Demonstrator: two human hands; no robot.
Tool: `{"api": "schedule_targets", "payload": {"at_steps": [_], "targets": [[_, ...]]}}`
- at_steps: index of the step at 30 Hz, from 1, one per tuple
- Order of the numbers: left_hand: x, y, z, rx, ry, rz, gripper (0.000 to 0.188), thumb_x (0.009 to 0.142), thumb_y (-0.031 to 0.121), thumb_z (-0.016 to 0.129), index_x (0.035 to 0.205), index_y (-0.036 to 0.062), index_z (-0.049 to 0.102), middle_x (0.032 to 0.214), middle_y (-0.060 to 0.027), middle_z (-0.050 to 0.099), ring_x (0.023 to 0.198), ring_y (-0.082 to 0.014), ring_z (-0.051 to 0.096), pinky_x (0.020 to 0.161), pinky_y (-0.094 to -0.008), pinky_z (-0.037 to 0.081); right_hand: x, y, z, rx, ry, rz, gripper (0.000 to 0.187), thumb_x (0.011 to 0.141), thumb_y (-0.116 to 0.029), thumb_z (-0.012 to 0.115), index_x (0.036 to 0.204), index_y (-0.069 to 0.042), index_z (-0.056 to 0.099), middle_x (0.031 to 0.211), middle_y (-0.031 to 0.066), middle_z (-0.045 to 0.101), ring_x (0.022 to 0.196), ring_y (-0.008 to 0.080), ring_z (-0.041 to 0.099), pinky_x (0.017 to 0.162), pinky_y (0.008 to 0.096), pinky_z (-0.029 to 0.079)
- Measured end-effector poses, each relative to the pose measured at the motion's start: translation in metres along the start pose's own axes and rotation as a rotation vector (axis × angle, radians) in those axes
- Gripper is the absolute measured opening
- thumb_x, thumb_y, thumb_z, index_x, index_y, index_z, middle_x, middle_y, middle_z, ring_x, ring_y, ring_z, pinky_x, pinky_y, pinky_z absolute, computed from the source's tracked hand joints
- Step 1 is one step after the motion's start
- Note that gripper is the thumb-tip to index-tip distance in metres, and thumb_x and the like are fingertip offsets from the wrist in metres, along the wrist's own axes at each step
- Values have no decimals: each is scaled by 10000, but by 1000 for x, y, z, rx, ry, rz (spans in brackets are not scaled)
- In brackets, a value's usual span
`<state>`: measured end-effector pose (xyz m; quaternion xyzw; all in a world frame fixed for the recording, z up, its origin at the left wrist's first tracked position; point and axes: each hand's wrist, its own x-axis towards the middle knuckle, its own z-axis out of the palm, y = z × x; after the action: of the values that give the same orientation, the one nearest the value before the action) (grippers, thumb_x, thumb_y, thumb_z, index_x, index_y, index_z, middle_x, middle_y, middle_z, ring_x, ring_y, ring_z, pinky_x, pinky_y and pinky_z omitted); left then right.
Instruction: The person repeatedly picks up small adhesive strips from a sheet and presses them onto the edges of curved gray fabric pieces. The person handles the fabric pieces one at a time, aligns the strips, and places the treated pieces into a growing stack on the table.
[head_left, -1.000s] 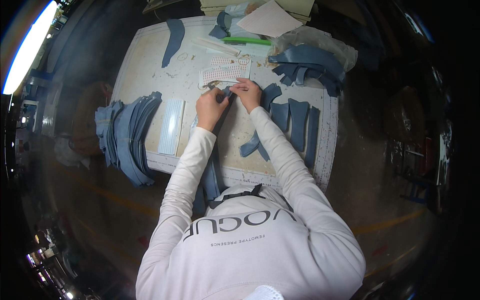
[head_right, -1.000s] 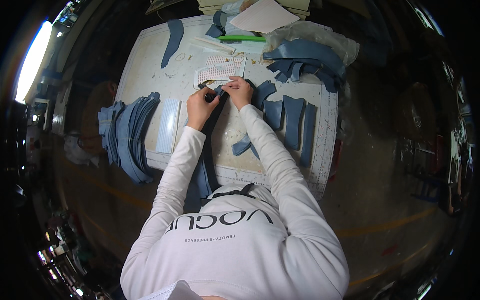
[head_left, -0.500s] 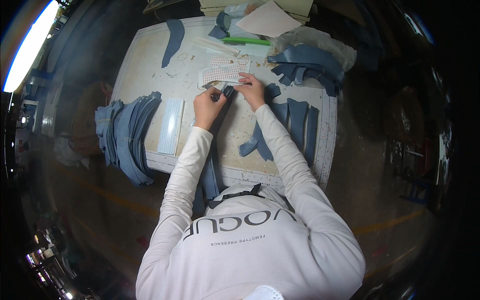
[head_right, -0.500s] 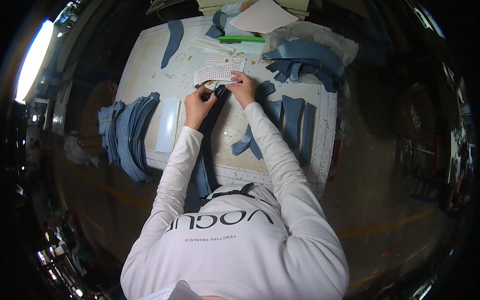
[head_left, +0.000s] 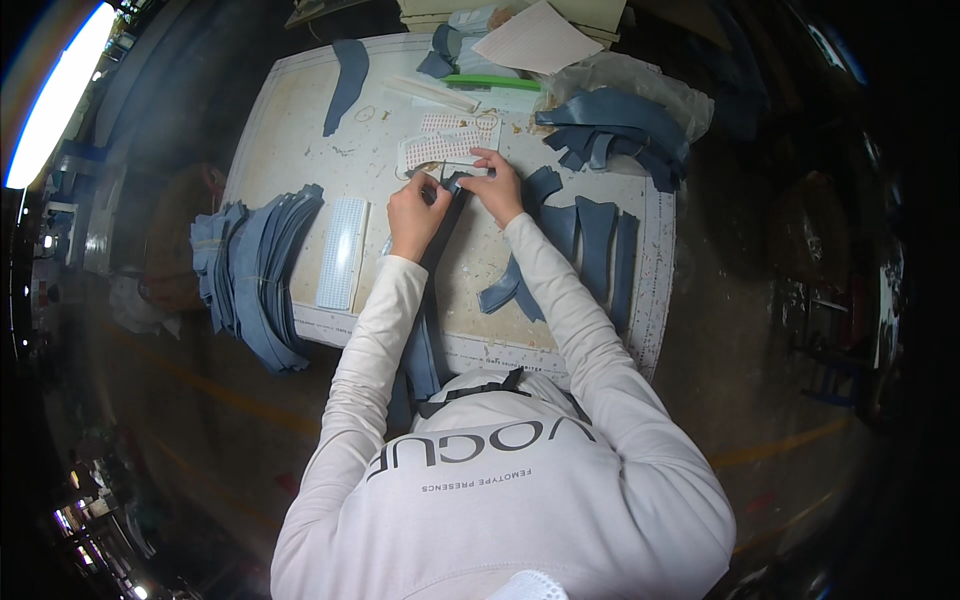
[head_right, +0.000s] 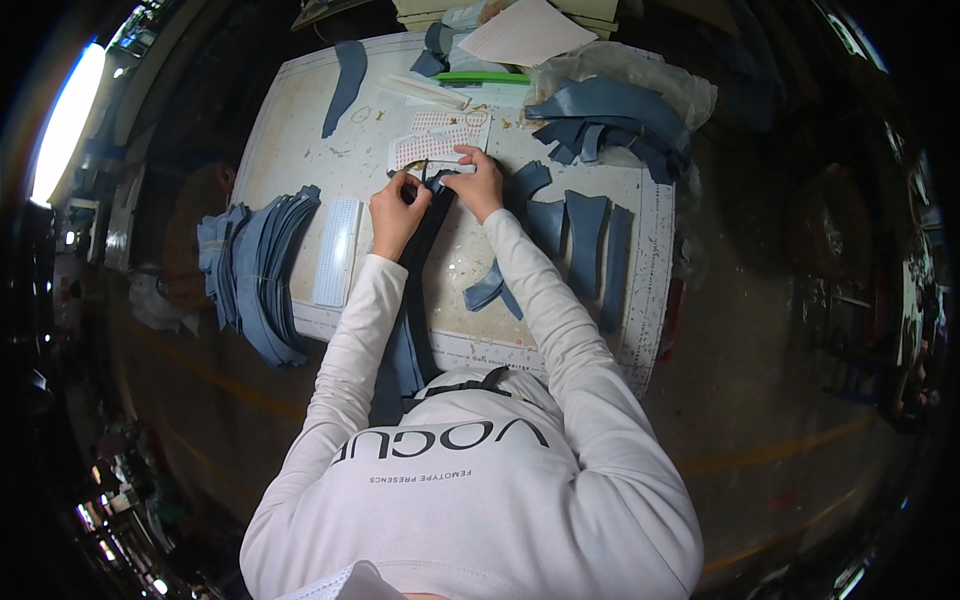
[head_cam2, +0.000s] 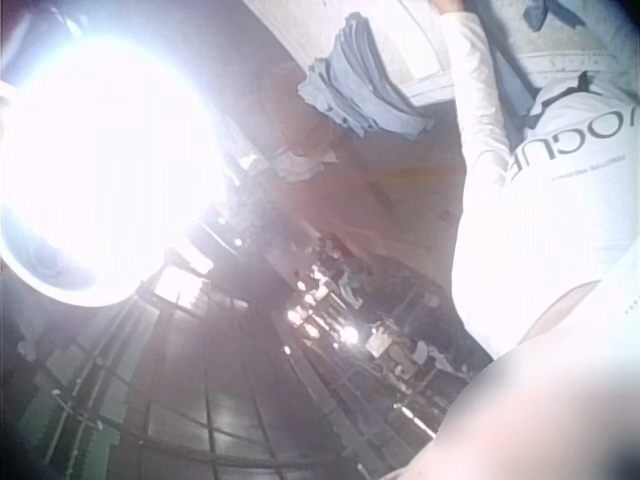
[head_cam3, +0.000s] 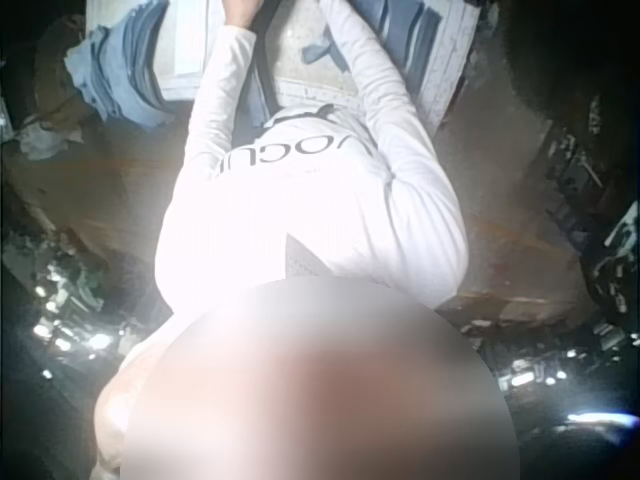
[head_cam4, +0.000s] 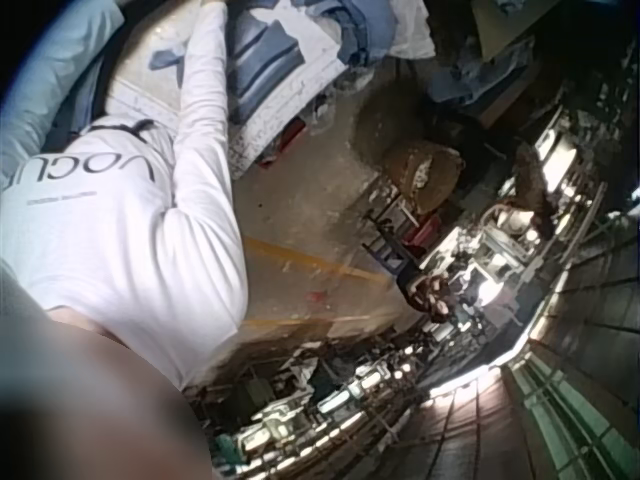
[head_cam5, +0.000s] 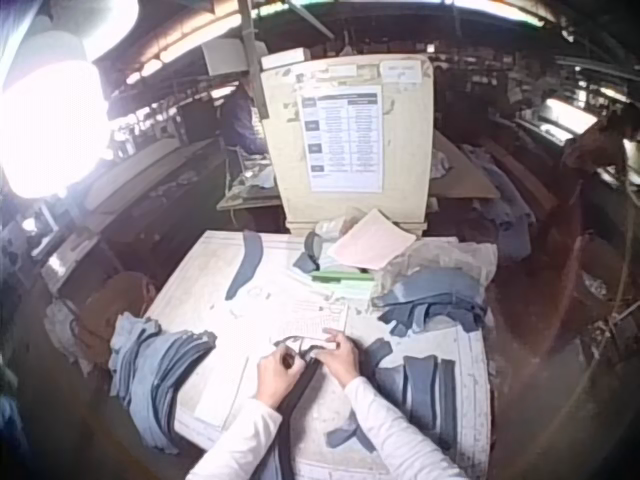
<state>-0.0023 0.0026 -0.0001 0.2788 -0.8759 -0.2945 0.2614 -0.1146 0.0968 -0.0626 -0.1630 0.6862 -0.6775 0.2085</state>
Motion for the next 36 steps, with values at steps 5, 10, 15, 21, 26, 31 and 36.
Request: {"api": "schedule_targets", "payload": {"at_steps": [5, 10, 15, 21, 26, 31, 36], "targets": [[-2, 2, 0, 17, -9, 71, 153, 743, 178, 682, 833, 59, 650, 692, -137, 650, 608, -304, 645, 584, -370, 501, -1, -1, 2, -73, 8, -28, 584, 649, -15, 788, 1191, -117, 595, 1035, 70, 568, 778, 146, 624, 701, 266, 509], [-3, -4, 2, 178, -59, 161, 208, 718, 228, 729, 840, 74, 660, 702, -123, 647, 643, -299, 642, 598, -376, 501, -3, 0, 5, -31, 30, -131, 550, 647, -2, 784, 1155, -99, 599, 978, 59, 552, 757, 175, 677, 649, 269, 530], [-4, -6, 5, 199, -59, 173, 242, 695, 255, 768, 816, 73, 664, 736, -114, 657, 663, -288, 646, 611, -377, 503, -2, 5, 7, -179, 62, -220, 511, 637, 19, 783, 1108, -76, 608, 964, 72, 538, 733, 192, 696, 633, 276, 541], [-3, -6, 1, 95, -60, 128, 219, 712, 234, 761, 820, 62, 679, 707, -117, 662, 640, -271, 654, 605, -345, 506, 7, 15, 2, -102, 139, -199, 487, 627, 39, 781, 1073, -65, 616, 1002, 101, 548, 720, 197, 695, 644, 276, 540], [0, -5, -2, 10, -39, 68, 184, 714, 222, 722, 778, 56, 676, 690, -129, 669, 622, -282, 658, 601, -361, 513, 3, 11, -4, 136, 87, -101, 499, 673, 43, 762, 1133, -48, 592, 1034, 108, 548, 783, 212, 693, 679, 266, 542], [-2, -1, 1, 23, -17, 25, 129, 747, 176, 683, 812, 65, 679, 710, -138, 661, 623, -294, 653, 601, -358, 508, 4, 9, -2, 137, 61, -79, 519, 687, 49, 751, 1168, -36, 574, 1053, 116, 545, 819, 214, 687, 687, 269, 543], [-3, -2, 4, 101, -15, 138, 153, 739, 187, 683, 846, 78, 673, 712, -148, 645, 645, -324, 639, 603, -391, 505, 6, 14, 2, 152, 43, -55, 521, 684, 50, 750, 1167, -32, 574, 1060, 118, 545, 836, 221, 681, 694, 274, 546]]}}
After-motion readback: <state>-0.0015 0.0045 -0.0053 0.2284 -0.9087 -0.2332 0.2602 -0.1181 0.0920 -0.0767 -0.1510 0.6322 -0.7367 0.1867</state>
